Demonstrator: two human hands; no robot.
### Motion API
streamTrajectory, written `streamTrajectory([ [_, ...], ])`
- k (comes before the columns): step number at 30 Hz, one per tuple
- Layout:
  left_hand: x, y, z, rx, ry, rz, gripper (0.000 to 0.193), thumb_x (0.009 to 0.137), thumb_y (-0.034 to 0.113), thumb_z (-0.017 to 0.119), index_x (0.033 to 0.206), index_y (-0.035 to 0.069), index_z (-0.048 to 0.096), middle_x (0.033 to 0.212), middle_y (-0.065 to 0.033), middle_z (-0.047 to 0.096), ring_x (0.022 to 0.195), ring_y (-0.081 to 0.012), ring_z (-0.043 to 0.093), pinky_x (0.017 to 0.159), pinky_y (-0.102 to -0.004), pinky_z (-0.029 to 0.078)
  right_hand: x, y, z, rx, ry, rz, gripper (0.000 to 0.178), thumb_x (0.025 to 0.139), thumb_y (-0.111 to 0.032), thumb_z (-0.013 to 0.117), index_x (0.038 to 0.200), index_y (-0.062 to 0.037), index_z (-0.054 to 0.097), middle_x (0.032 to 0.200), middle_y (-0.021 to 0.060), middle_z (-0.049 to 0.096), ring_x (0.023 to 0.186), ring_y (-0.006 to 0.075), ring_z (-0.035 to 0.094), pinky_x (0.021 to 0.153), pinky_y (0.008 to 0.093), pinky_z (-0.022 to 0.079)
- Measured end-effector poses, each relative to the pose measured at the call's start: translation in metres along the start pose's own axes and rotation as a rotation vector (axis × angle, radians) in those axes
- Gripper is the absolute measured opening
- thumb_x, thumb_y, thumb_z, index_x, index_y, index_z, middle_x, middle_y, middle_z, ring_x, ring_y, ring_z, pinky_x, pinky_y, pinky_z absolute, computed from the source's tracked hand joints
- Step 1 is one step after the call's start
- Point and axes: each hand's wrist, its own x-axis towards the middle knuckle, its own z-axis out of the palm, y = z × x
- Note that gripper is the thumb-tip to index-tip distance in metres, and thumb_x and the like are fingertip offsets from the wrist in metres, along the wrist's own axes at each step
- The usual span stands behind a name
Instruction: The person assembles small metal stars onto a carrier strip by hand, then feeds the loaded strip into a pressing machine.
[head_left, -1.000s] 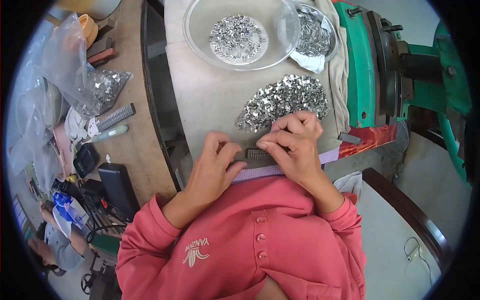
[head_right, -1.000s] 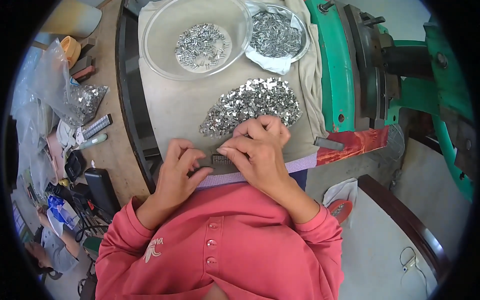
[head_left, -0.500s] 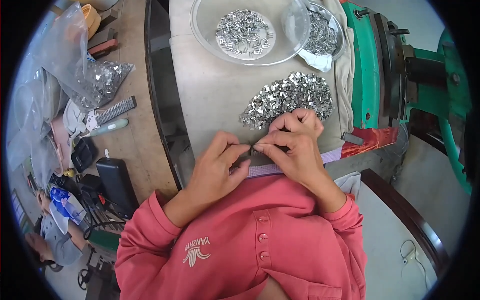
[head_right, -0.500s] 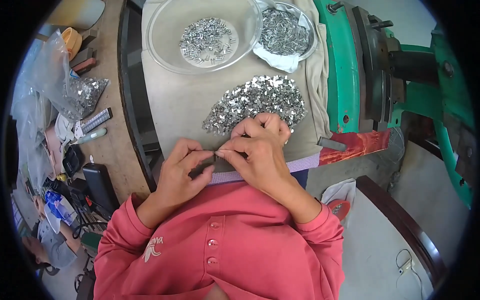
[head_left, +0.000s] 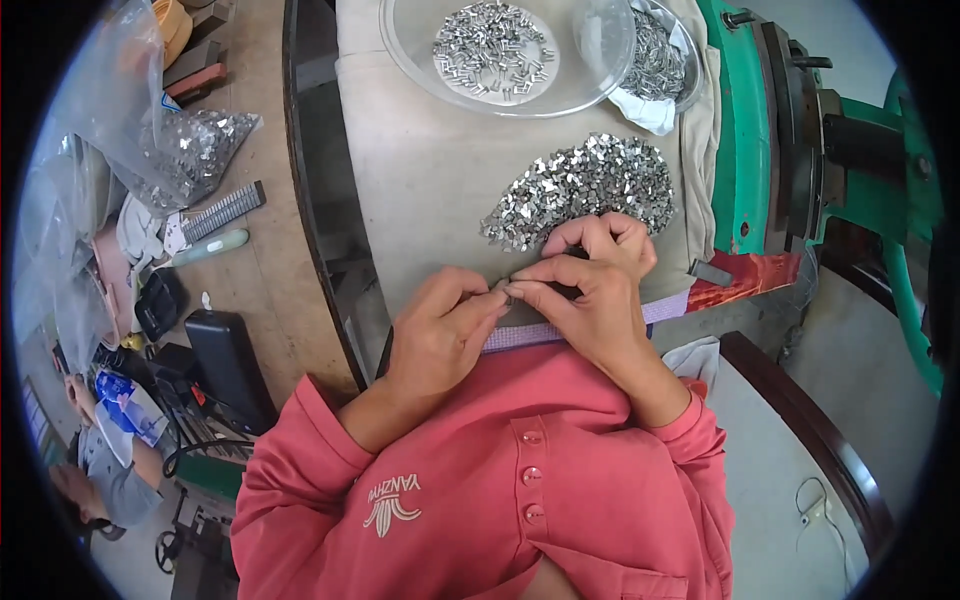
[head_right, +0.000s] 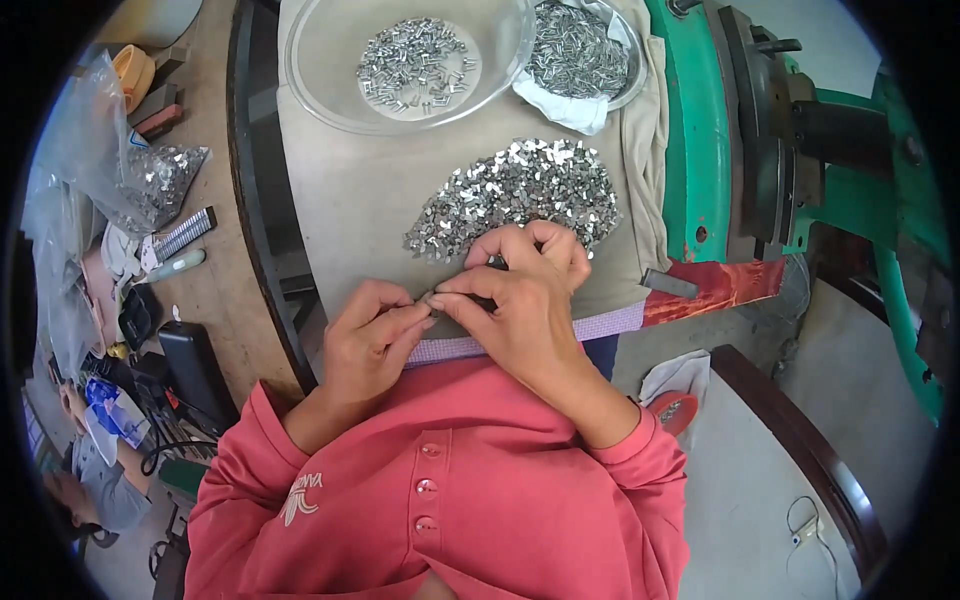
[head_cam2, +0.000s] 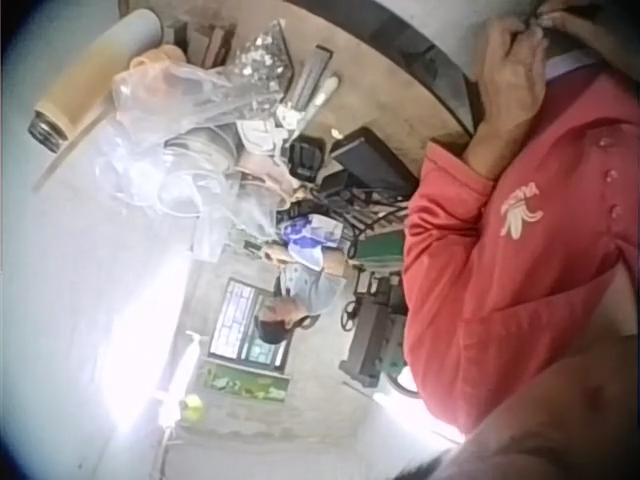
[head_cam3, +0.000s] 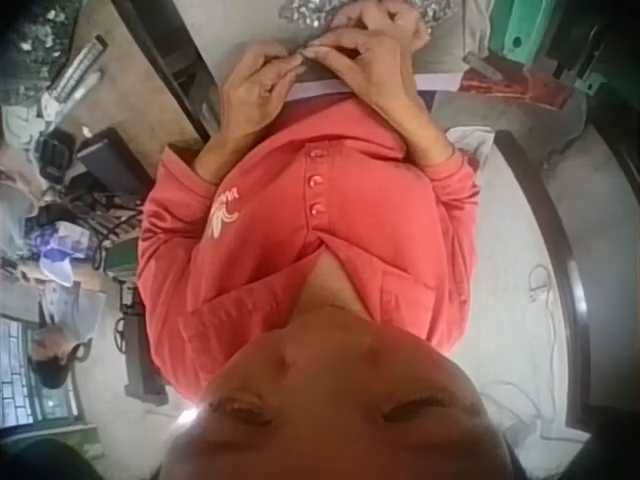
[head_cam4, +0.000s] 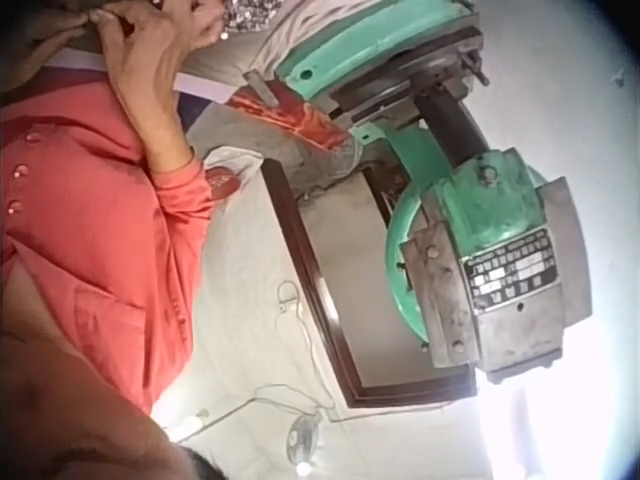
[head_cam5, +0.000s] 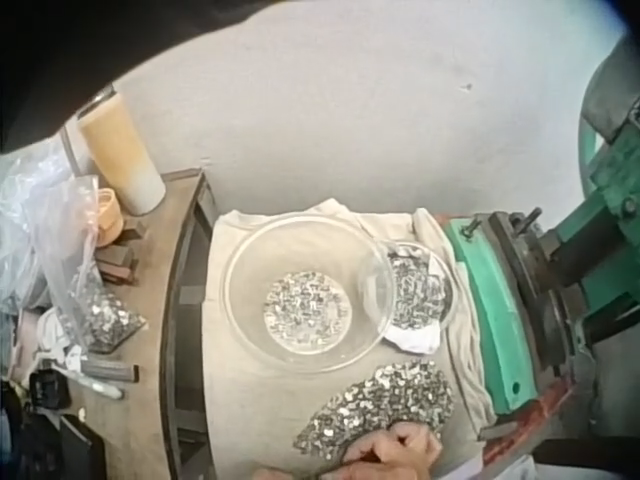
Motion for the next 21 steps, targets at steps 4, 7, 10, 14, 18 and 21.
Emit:
streamTrajectory([
  [4,-0.0001,-0.0001,0.0013,-0.036,0.010,-0.021,0.021,0.077,-0.002,0.080,0.098,0.002,0.075,0.091,-0.0088,0.062,0.073,-0.0191,0.063,0.061,-0.0290,0.050,0.0002,-0.0013,-0.0021,-0.004,-0.006,0.020,0.013,0.071,-0.027,0.085,0.080,-0.0187,0.080,0.095,-0.0060,0.059,0.108,0.0257,0.043,0.096,0.0452,0.023],
  [7,-0.0007,0.0003,0.0018,-0.056,0.015,-0.048,0.022,0.077,-0.003,0.079,0.098,0.002,0.075,0.091,-0.0092,0.062,0.074,-0.0194,0.062,0.062,-0.0290,0.050,-0.0004,-0.0008,-0.0031,-0.010,-0.024,0.021,0.013,0.071,-0.026,0.085,0.081,-0.0192,0.080,0.096,-0.0062,0.059,0.109,0.0257,0.043,0.097,0.0454,0.023],
  [10,-0.0007,-0.0013,0.0017,-0.072,0.012,-0.038,0.023,0.077,-0.003,0.079,0.099,0.001,0.074,0.092,-0.0095,0.062,0.075,-0.0199,0.062,0.062,-0.0293,0.050,-0.0008,-0.0013,-0.0047,-0.022,-0.035,0.019,0.012,0.071,-0.025,0.084,0.081,-0.0192,0.080,0.097,-0.0064,0.058,0.110,0.0255,0.043,0.097,0.0458,0.023],
  [14,-0.0011,-0.0027,0.0016,-0.079,0.000,-0.030,0.022,0.078,-0.002,0.079,0.099,0.001,0.074,0.093,-0.0096,0.062,0.076,-0.0207,0.063,0.062,-0.0296,0.050,-0.0003,-0.0028,-0.0036,-0.032,-0.037,0.008,0.010,0.073,-0.023,0.083,0.082,-0.0189,0.081,0.097,-0.0058,0.058,0.109,0.0256,0.043,0.097,0.0455,0.023],
  [18,-0.0005,-0.0019,0.0016,-0.081,-0.001,-0.033,0.020,0.078,-0.001,0.079,0.098,0.001,0.074,0.092,-0.0096,0.062,0.075,-0.0210,0.063,0.062,-0.0296,0.050,-0.0007,-0.0019,-0.0040,-0.042,-0.025,0.003,0.011,0.073,-0.024,0.083,0.081,-0.0188,0.081,0.097,-0.0056,0.058,0.109,0.0257,0.043,0.096,0.0453,0.023],
  [21,0.0006,-0.0009,0.0022,-0.078,0.006,-0.035,0.021,0.078,-0.001,0.079,0.098,0.002,0.074,0.091,-0.0094,0.062,0.075,-0.0206,0.062,0.062,-0.0294,0.050,-0.0012,-0.0014,-0.0046,-0.055,-0.026,0.005,0.013,0.071,-0.026,0.085,0.082,-0.0198,0.081,0.097,-0.0063,0.058,0.110,0.0246,0.043,0.098,0.0448,0.023],
])
